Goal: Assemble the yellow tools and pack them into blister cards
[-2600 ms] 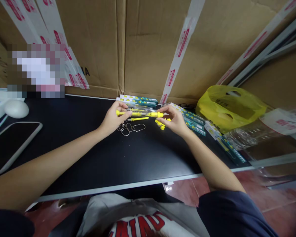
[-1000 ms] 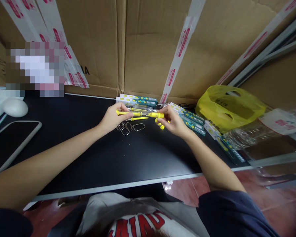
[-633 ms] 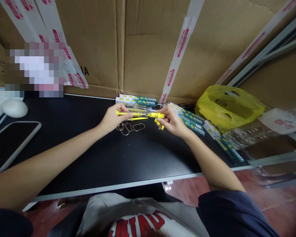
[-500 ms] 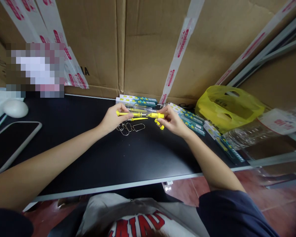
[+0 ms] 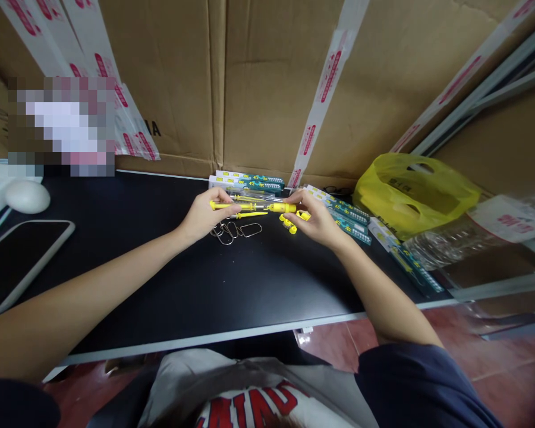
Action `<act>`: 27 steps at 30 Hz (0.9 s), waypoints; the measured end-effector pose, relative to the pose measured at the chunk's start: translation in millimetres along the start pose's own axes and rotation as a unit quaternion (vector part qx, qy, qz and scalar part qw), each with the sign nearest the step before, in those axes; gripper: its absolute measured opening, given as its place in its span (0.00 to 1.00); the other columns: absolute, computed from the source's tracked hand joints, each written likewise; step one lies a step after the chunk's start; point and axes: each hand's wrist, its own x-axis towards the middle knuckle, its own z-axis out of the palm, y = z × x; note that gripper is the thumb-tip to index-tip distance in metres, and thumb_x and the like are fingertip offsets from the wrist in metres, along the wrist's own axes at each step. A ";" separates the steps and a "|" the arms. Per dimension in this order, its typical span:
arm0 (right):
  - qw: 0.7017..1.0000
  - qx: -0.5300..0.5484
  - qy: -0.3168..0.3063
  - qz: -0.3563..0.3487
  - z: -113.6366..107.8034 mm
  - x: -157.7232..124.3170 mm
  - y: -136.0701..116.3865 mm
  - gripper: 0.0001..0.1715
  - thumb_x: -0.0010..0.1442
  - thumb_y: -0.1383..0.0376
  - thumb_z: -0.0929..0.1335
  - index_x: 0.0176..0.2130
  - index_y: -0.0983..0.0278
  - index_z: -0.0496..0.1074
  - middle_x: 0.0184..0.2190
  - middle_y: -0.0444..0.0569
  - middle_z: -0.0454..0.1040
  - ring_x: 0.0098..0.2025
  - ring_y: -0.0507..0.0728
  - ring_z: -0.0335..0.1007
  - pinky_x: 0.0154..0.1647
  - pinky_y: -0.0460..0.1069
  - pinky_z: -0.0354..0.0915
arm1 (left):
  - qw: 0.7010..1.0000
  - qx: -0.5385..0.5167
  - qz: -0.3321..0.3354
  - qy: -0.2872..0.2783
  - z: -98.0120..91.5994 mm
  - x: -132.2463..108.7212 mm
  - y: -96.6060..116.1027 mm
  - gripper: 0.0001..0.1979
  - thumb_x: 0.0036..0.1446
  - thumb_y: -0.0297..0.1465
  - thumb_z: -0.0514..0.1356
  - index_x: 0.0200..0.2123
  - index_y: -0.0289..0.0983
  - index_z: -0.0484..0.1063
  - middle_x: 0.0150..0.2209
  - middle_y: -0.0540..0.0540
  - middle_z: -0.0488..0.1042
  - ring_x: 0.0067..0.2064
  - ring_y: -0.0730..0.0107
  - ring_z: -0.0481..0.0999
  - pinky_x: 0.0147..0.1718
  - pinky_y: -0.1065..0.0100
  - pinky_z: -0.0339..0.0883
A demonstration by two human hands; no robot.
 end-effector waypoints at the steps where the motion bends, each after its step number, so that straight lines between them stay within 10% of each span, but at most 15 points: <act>1: 1.000 -0.003 0.001 -0.003 0.7 -0.2 0.0 0.09 0.62 0.62 0.67 0.43 0.61 0.66 0.39 0.50 0.68 0.37 0.55 0.66 0.38 0.51 0.68 | 1.000 0.001 -0.001 0.002 -0.2 0.0 -0.1 0.12 0.44 0.32 0.68 0.24 0.37 0.66 0.21 0.54 0.67 0.22 0.76 0.67 0.22 0.72 0.61; 27: 0.988 0.130 -0.027 0.079 8.3 -5.9 -1.1 0.14 0.64 0.58 0.65 0.46 0.60 0.58 0.37 0.44 0.65 0.28 0.47 0.69 0.27 0.45 0.68 | 1.000 -0.012 -0.014 -0.005 -0.4 -1.3 4.2 0.11 0.44 0.31 0.67 0.25 0.37 0.66 0.20 0.54 0.66 0.22 0.76 0.66 0.19 0.73 0.59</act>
